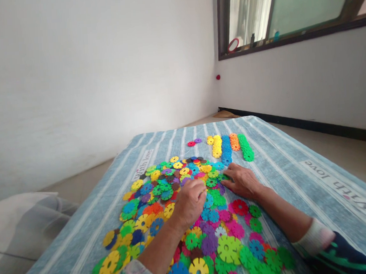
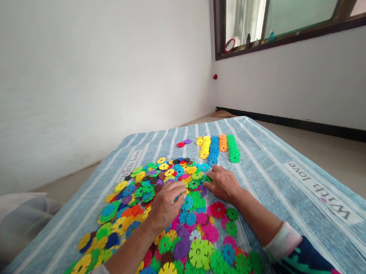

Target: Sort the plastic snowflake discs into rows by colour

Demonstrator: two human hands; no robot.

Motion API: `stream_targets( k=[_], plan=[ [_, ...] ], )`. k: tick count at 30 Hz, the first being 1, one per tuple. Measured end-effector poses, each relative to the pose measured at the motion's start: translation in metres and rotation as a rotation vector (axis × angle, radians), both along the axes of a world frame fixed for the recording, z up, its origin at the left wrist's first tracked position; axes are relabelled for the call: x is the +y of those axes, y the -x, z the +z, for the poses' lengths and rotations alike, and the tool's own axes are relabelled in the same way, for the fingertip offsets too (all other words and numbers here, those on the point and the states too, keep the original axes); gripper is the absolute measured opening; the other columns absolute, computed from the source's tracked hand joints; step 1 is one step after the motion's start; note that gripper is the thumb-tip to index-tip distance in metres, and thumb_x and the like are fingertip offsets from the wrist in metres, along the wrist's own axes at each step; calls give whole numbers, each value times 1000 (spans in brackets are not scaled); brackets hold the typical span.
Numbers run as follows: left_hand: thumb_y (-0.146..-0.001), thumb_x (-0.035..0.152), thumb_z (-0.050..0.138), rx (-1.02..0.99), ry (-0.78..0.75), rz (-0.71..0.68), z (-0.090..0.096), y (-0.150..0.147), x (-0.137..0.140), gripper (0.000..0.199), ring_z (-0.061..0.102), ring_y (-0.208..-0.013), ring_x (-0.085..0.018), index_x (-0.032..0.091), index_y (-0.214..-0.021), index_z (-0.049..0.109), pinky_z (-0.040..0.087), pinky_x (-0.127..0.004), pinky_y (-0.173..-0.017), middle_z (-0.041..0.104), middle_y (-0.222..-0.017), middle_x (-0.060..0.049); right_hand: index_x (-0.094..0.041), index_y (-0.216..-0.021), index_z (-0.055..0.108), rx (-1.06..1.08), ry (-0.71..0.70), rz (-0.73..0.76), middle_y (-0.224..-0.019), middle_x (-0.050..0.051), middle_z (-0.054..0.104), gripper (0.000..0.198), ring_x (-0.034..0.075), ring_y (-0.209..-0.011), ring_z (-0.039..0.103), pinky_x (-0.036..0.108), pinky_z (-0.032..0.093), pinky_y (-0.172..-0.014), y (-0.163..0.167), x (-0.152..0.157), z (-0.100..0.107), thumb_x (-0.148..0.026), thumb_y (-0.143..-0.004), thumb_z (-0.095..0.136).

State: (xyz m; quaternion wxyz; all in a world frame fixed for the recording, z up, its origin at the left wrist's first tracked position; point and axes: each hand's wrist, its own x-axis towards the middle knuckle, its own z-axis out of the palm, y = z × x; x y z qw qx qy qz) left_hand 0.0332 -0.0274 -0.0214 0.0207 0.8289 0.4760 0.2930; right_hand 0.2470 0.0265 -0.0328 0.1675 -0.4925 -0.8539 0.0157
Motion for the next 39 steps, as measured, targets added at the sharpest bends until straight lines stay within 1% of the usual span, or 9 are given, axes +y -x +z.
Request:
stream_targets(
  k=[4,9,14,20,25,28,31,34,39],
  plan=[
    [-81,13,53,101,-66,-68,-3,-1,1,17,52,-109,-25,18,-87,67,43,-44,-95,62,-113,-10,-20,-89,65,0,0,-2,-91,5,59,26,19,-88,58,27,40,-71,0,0,0,-42,-87,51],
    [-81,15,55,227,-13,-99,-3,-5,-1,22,42,-125,-28,19,-101,65,39,-49,-101,56,-125,-11,-19,-80,64,48,-18,37,-87,4,59,31,17,-83,58,27,42,-71,-2,0,-3,-47,-86,51],
    [-83,21,56,304,46,-86,-3,-8,-2,25,42,-125,-31,20,-107,63,40,-51,-99,55,-127,-12,-19,-88,66,179,-128,68,-97,8,60,30,19,-91,57,31,45,-80,1,0,-5,-44,-87,49],
    [-84,25,55,332,24,-86,-3,-9,-3,22,46,-120,-29,21,-105,61,40,-49,-97,59,-120,-9,-19,-116,56,182,-139,297,-113,9,62,31,23,-111,50,38,42,-93,15,0,-5,-31,-91,46],
    [-83,25,58,310,19,-90,-4,-10,-3,22,48,-118,-29,20,-104,60,40,-49,-96,61,-117,-10,-16,-130,45,139,-100,243,-116,12,61,44,25,-117,47,40,39,-96,17,0,-11,-33,-90,47],
    [-82,24,58,275,0,-93,-8,-8,-2,24,49,-117,-27,20,-106,60,40,-48,-97,61,-118,-10,-16,-125,49,139,-86,212,-110,11,62,40,23,-109,52,37,41,-92,13,1,-11,-35,-89,49],
    [-82,22,58,252,-18,-88,-10,-7,-1,27,51,-114,-27,19,-108,60,42,-46,-96,62,-117,-10,-18,-107,59,118,-65,196,-97,8,63,26,20,-97,55,33,42,-86,12,0,-8,-34,-91,46],
    [-81,21,58,250,-30,-80,-10,-7,-1,25,54,-111,-27,18,-105,60,43,-46,-95,64,-112,-10,-19,-92,61,82,-65,162,-91,6,62,23,19,-92,55,31,42,-84,13,-1,-7,-34,-92,44],
    [-81,18,57,248,-40,-86,-10,-7,-1,16,56,-106,-26,16,-96,61,44,-44,-94,66,-104,-10,-19,-88,62,55,-92,87,-90,8,60,25,19,-91,55,32,42,-85,13,-2,-7,-35,-92,43]
  ],
)
